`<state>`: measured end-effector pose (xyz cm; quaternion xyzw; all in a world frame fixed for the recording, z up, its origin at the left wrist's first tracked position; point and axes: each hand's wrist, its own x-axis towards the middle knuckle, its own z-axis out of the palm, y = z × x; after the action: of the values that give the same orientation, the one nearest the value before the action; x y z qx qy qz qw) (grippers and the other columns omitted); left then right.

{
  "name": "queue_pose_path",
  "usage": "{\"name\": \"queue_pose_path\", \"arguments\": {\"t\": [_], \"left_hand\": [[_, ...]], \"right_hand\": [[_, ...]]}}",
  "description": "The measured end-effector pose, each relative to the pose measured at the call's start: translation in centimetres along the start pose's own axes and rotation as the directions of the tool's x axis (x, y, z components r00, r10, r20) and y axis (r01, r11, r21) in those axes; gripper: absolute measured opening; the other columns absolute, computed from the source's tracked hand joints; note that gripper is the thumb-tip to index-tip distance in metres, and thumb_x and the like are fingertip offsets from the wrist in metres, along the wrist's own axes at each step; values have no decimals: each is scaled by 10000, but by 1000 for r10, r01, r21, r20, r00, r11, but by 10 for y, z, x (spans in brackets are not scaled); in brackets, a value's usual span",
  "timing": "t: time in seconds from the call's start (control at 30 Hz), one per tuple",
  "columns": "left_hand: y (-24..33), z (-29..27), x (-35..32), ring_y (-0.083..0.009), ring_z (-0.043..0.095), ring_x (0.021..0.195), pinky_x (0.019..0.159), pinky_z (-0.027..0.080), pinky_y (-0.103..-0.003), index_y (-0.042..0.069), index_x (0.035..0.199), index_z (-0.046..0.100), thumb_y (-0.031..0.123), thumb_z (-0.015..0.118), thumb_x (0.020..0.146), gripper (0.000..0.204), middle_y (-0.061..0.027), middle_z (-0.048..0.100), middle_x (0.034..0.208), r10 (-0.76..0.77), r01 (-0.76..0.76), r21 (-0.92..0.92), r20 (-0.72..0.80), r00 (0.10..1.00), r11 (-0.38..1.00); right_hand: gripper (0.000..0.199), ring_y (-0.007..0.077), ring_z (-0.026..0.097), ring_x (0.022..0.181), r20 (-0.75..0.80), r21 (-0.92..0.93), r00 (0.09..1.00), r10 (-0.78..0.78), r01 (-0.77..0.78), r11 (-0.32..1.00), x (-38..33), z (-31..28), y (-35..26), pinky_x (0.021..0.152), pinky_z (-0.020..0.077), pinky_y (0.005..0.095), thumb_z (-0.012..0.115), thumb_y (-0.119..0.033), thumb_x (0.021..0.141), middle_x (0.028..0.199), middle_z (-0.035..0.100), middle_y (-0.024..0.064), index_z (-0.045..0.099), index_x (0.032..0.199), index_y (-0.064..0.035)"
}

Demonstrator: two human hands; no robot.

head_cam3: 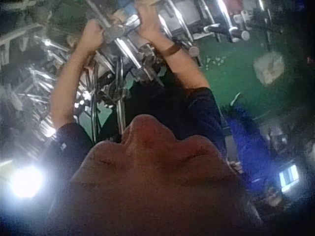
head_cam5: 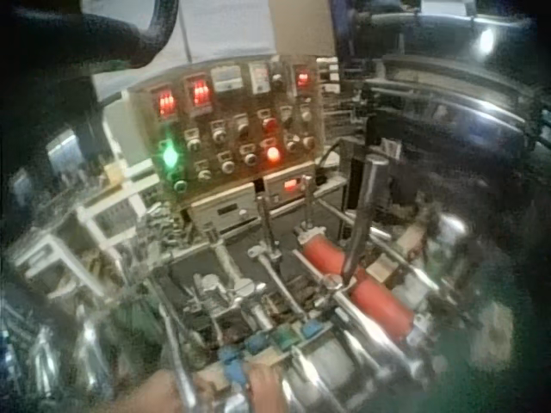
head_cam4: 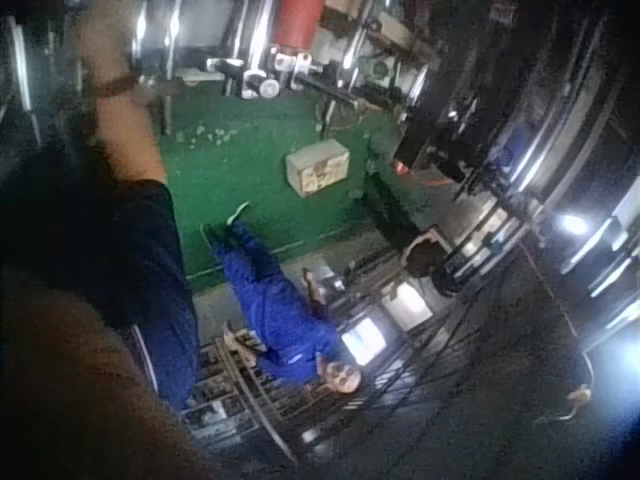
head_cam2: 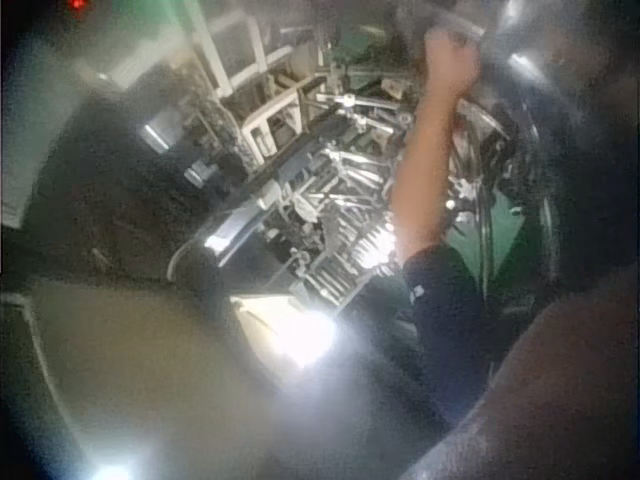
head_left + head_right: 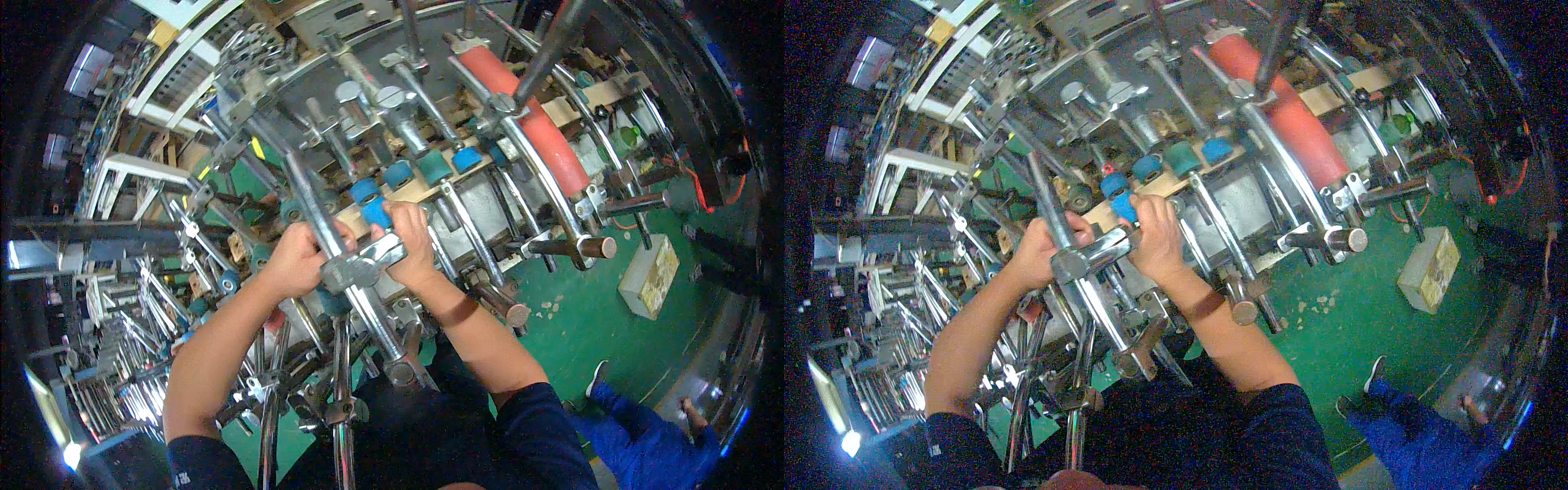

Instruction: The person uses a wrench to tighten bolts on a complex piece of machinery with multiple rollers and metal arms. They move between different sections of the machine, adjusting various components and ensuring they are securely fastened.

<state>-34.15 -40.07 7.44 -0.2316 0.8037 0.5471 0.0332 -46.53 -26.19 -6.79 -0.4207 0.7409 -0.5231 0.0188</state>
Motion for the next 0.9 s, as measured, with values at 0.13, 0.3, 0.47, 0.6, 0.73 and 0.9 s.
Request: {"name": "queue_pose_path", "arguments": {"t": [0.13,0.3,0.47,0.6,0.73,0.9], "left_hand": [[-24,15,1,-109,597,757,694,498,-290,18,858,660,174,721,897,172,-13,650,827,148,-169,-114,-171,974,979],[-36,13,4,-119,616,776,728,512,-303,19,863,663,191,662,926,184,-26,665,815,185,-201,-117,-135,974,973],[-33,-2,11,-86,566,717,656,480,-293,9,1053,712,168,603,958,215,-7,680,816,182,-153,-272,87,979,950],[-24,-30,13,-78,586,800,699,501,-286,75,1103,714,250,625,961,242,-4,693,872,214,-201,-118,116,970,972],[-4,-32,7,-113,601,564,470,454,-276,21,963,706,260,611,963,257,-31,637,701,-110,148,-122,274,955,981],[6,-30,5,-132,597,477,393,450,-290,16,962,693,300,599,966,299,-59,625,668,-101,135,-85,320,942,987]], "right_hand": [[398,409,550,1037,-10,3,1000,3,-3,1000,-1,5,-4,902,450,477,703,-156,869,1107,581,198,560,1205,-1],[378,412,553,1028,1,3,999,-34,34,999,-5,9,-1,905,445,476,690,-179,886,1092,587,214,565,1190,8],[372,393,574,1016,-27,-11,992,-126,125,992,-10,21,15,900,466,466,718,-154,875,1086,601,196,575,1180,4],[390,309,598,973,4,16,990,-138,138,990,-10,30,31,861,489,421,737,-103,828,1045,609,155,581,1171,-3],[387,257,636,906,202,630,971,130,-230,741,-9,29,36,842,522,404,574,-330,932,988,644,134,589,1152,-12],[548,277,690,805,529,810,848,21,-512,286,15,13,-54,831,562,442,377,-503,1007,852,680,159,607,1098,-14]]}}
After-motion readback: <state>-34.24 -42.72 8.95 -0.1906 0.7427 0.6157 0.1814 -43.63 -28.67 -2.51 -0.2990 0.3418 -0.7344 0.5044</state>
